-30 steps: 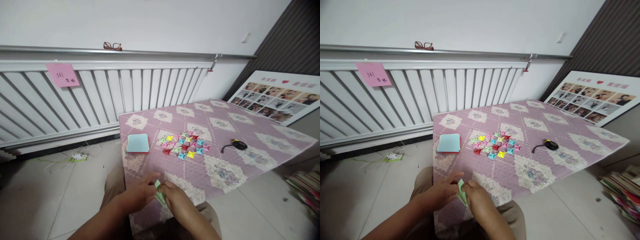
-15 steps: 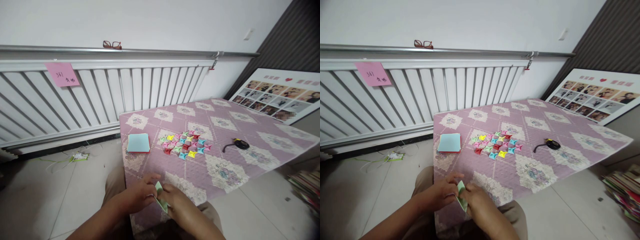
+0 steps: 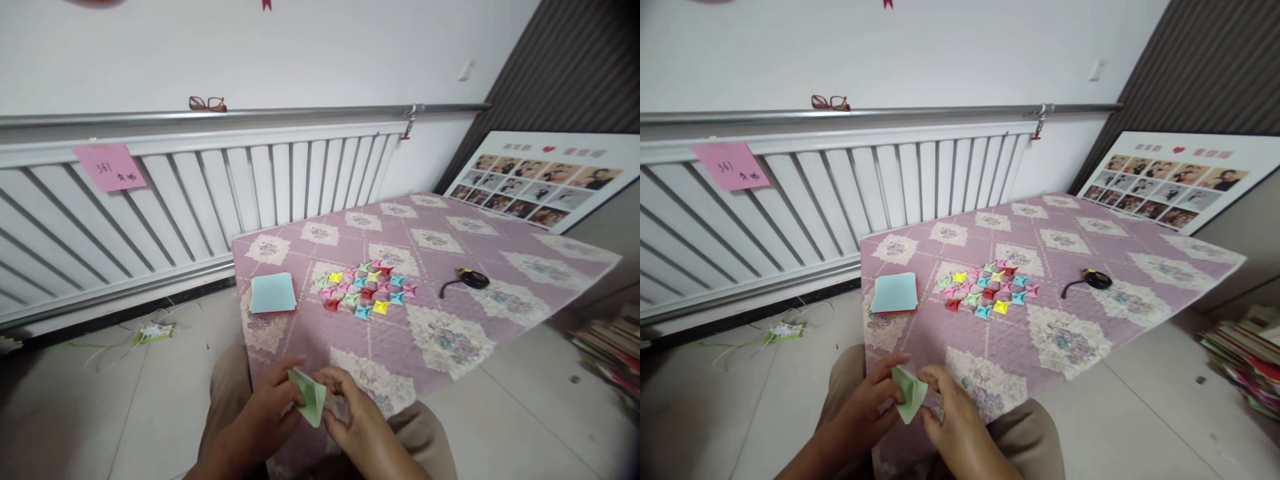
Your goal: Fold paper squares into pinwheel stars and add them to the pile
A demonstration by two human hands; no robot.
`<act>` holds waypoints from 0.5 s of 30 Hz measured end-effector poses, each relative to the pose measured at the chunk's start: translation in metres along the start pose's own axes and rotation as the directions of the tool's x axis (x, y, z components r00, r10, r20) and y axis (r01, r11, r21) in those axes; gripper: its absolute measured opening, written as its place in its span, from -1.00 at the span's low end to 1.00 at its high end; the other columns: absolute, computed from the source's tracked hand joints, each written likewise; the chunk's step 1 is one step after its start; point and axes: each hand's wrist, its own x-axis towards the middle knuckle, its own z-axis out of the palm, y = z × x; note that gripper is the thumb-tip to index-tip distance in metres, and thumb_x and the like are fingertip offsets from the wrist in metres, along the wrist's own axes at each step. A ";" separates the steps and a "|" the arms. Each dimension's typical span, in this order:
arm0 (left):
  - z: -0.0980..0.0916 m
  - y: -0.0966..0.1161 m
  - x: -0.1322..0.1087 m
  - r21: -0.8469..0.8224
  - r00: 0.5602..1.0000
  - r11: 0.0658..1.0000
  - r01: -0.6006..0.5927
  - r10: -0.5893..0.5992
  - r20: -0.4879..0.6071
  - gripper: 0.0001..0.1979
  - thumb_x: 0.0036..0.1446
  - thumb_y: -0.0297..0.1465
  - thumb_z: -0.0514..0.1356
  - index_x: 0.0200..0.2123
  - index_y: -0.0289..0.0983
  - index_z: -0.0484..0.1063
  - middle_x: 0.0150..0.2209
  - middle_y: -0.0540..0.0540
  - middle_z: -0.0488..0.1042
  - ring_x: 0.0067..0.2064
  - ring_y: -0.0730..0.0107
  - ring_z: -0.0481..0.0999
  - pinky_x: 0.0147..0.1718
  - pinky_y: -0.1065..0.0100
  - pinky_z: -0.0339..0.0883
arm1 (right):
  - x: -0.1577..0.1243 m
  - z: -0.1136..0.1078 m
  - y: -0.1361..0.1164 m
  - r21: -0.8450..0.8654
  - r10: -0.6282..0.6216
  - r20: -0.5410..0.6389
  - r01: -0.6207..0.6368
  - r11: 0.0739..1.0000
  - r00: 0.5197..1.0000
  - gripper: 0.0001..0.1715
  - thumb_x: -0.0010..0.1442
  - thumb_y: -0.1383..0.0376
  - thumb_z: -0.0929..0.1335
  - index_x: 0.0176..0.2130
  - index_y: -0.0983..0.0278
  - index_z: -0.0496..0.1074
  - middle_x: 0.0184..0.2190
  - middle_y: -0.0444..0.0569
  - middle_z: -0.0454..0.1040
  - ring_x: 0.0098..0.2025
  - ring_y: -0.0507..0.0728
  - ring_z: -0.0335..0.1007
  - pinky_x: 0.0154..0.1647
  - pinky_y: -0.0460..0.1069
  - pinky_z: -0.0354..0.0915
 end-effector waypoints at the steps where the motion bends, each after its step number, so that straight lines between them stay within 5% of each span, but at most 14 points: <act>1: 0.000 0.001 -0.003 0.021 0.999 1.000 -0.007 0.008 -0.045 -0.84 0.04 -0.62 0.09 -0.40 -0.24 0.34 0.10 -0.20 0.30 0.12 0.23 0.32 -0.02 0.29 0.31 | -0.002 0.003 0.000 0.022 0.002 -0.024 -0.001 1.000 1.000 -0.45 -0.05 0.48 0.26 -0.03 0.19 0.29 -0.11 -0.03 0.47 -0.05 0.11 0.41 -0.01 0.01 0.28; 15: 0.000 0.017 -0.014 0.205 0.973 0.975 -0.087 0.128 -0.192 -0.86 0.12 -0.55 0.07 -0.40 -0.23 0.36 -0.03 -0.21 0.38 -0.08 0.30 0.45 -0.18 0.34 0.43 | -0.019 0.010 0.002 0.035 -0.096 -0.048 0.098 0.995 0.994 -0.54 0.02 0.47 0.26 -0.07 0.16 0.36 -0.01 0.00 0.44 0.05 0.12 0.37 0.06 0.04 0.29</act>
